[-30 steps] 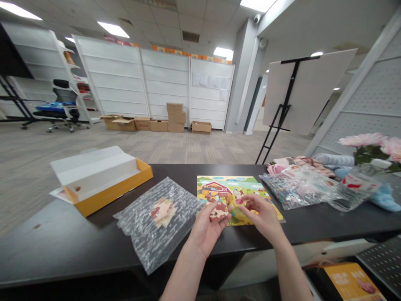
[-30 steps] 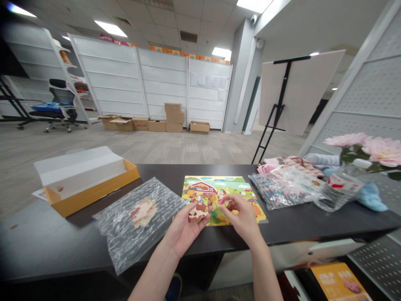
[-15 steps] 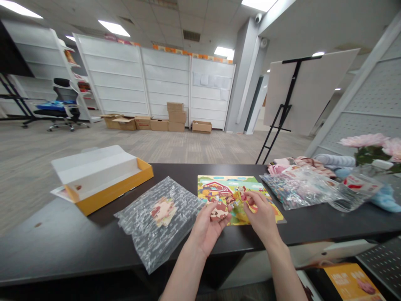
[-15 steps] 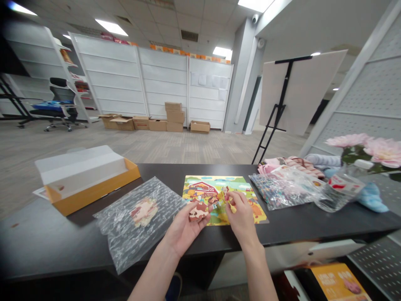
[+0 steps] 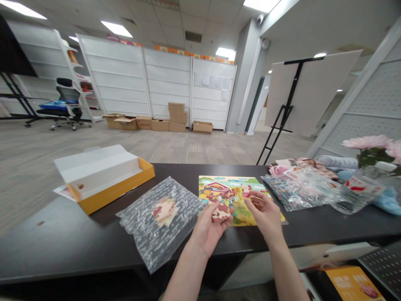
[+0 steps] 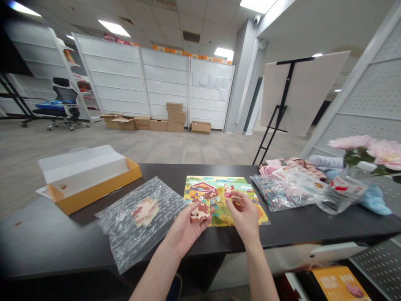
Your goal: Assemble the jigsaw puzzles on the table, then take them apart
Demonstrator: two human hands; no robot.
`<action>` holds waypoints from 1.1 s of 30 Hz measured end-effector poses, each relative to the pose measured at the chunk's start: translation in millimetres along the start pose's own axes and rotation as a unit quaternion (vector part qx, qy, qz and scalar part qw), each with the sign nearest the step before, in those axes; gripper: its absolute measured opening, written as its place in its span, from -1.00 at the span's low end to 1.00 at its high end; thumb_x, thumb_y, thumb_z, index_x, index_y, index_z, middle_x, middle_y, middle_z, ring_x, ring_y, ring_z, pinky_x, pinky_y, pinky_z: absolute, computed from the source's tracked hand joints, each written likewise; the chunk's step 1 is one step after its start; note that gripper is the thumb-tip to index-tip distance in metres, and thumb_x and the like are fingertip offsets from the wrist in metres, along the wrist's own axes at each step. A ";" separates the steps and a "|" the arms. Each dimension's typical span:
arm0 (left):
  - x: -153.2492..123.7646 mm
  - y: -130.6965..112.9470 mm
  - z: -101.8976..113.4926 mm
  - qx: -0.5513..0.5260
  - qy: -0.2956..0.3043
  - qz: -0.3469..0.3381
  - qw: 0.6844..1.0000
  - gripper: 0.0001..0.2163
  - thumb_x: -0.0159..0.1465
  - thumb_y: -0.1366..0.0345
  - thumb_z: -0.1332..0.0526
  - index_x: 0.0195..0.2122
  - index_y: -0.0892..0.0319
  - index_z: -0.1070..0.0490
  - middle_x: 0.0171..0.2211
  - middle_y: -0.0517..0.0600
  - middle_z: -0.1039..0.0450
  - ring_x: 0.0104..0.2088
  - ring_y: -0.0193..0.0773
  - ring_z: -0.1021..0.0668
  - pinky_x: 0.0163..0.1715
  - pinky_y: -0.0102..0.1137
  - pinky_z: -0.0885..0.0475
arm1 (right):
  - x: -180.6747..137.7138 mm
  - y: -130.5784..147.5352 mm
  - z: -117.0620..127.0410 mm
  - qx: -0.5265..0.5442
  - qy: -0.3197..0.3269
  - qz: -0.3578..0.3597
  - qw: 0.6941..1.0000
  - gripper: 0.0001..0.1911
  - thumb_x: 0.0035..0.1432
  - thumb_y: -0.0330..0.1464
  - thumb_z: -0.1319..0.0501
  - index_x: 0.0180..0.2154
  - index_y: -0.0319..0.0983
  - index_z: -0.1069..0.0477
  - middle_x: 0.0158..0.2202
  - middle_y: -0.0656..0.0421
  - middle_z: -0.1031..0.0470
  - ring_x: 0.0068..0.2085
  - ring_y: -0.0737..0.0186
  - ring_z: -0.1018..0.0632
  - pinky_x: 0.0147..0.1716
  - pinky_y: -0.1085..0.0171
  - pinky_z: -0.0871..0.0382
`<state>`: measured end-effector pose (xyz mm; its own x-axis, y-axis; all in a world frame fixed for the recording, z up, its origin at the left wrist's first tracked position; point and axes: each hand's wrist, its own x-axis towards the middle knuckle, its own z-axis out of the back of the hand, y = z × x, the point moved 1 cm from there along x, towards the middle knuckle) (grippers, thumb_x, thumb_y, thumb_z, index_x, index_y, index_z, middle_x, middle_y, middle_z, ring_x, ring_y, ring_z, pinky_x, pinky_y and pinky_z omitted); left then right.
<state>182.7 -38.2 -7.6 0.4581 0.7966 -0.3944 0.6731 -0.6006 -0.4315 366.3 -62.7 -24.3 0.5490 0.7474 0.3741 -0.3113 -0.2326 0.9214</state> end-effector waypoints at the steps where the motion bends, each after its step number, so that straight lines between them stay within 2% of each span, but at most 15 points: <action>1: -0.1 -0.3 0.0 -0.003 0.003 0.003 1.000 -0.95 0.34 0.42 -0.25 -0.22 0.31 -0.43 -0.30 0.16 -0.58 -0.29 -0.12 -0.67 -0.38 -0.36 -0.59 | -0.2 1.5 -1.3 0.024 0.004 -0.015 1.000 -0.58 -0.04 -0.09 -0.49 -0.22 -0.19 -0.53 -0.25 0.08 -0.63 -0.30 0.14 -0.62 -0.26 0.19 -0.58; 5: 0.1 -2.3 -0.7 -0.033 0.028 0.029 0.999 -0.91 0.35 0.41 -0.24 -0.17 0.35 -0.45 -0.26 0.17 -0.58 -0.30 -0.14 -0.66 -0.40 -0.39 -0.56 | -3.3 8.3 -7.8 0.084 0.031 -0.051 0.995 -0.53 -0.15 -0.09 -0.55 -0.25 -0.20 -0.56 -0.25 0.09 -0.63 -0.29 0.17 -0.61 -0.25 0.21 -0.56; 11: -1.2 -6.0 -1.7 -0.079 0.048 0.051 0.994 -0.85 0.37 0.40 -0.21 -0.08 0.34 -0.44 -0.21 0.17 -0.59 -0.27 -0.14 -0.66 -0.43 -0.43 -0.54 | -8.6 10.9 -10.5 0.120 0.084 -0.077 0.986 -0.53 -0.13 -0.12 -0.57 -0.20 -0.19 -0.56 -0.24 0.10 -0.62 -0.27 0.18 -0.60 -0.25 0.22 -0.54; 16: -1.2 -5.9 0.3 -0.102 0.051 0.045 0.992 -0.82 0.34 0.41 -0.24 -0.05 0.29 -0.44 -0.25 0.12 -0.59 -0.26 -0.12 -0.67 -0.47 -0.43 -0.51 | -7.6 9.4 -6.6 0.134 0.091 -0.077 0.984 -0.59 -0.11 -0.16 -0.57 -0.25 -0.18 -0.58 -0.24 0.11 -0.62 -0.28 0.21 -0.57 -0.26 0.26 -0.51; 24: 2.7 -1.5 0.8 -0.093 0.058 0.062 0.992 -0.85 0.35 0.38 -0.24 -0.09 0.30 -0.46 -0.20 0.14 -0.59 -0.28 -0.15 -0.67 -0.49 -0.46 -0.50 | -7.1 12.2 -5.4 0.138 0.090 -0.053 0.985 -0.63 -0.11 -0.18 -0.56 -0.26 -0.18 -0.60 -0.30 0.14 -0.61 -0.33 0.25 -0.54 -0.33 0.30 -0.49; 27: 1.3 -1.6 -0.8 -0.080 0.047 0.050 0.994 -0.86 0.35 0.36 -0.25 -0.11 0.30 -0.47 -0.24 0.15 -0.60 -0.29 -0.16 -0.67 -0.51 -0.47 -0.49 | -5.1 10.2 -4.2 0.122 0.051 -0.044 0.990 -0.61 -0.10 -0.16 -0.55 -0.24 -0.19 -0.59 -0.30 0.12 -0.62 -0.32 0.23 -0.57 -0.30 0.27 -0.51; 31: -0.1 1.2 -1.6 -0.037 0.021 0.002 0.999 -0.86 0.31 0.35 -0.32 -0.15 0.29 -0.48 -0.30 0.13 -0.61 -0.35 -0.22 -0.65 -0.50 -0.47 -0.50 | -1.5 4.0 -0.1 0.101 -0.068 -0.031 0.992 -0.57 -0.06 -0.14 -0.52 -0.17 -0.20 -0.58 -0.20 0.07 -0.65 -0.23 0.14 -0.63 -0.22 0.20 -0.55; 33: -0.3 3.9 -1.5 -0.008 0.007 -0.028 1.000 -0.84 0.27 0.34 -0.37 -0.17 0.28 -0.48 -0.32 0.12 -0.60 -0.38 -0.24 -0.63 -0.48 -0.47 -0.50 | -1.5 3.2 0.9 0.105 -0.084 -0.036 0.990 -0.58 -0.02 -0.12 -0.49 -0.16 -0.21 -0.59 -0.20 0.07 -0.66 -0.22 0.13 -0.64 -0.20 0.17 -0.57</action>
<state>186.1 -40.6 -7.9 0.4274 0.8296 -0.3592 0.7072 -0.5543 -0.4389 365.2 -65.1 -21.8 0.6913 0.6560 0.3029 -0.1080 -0.3207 0.9410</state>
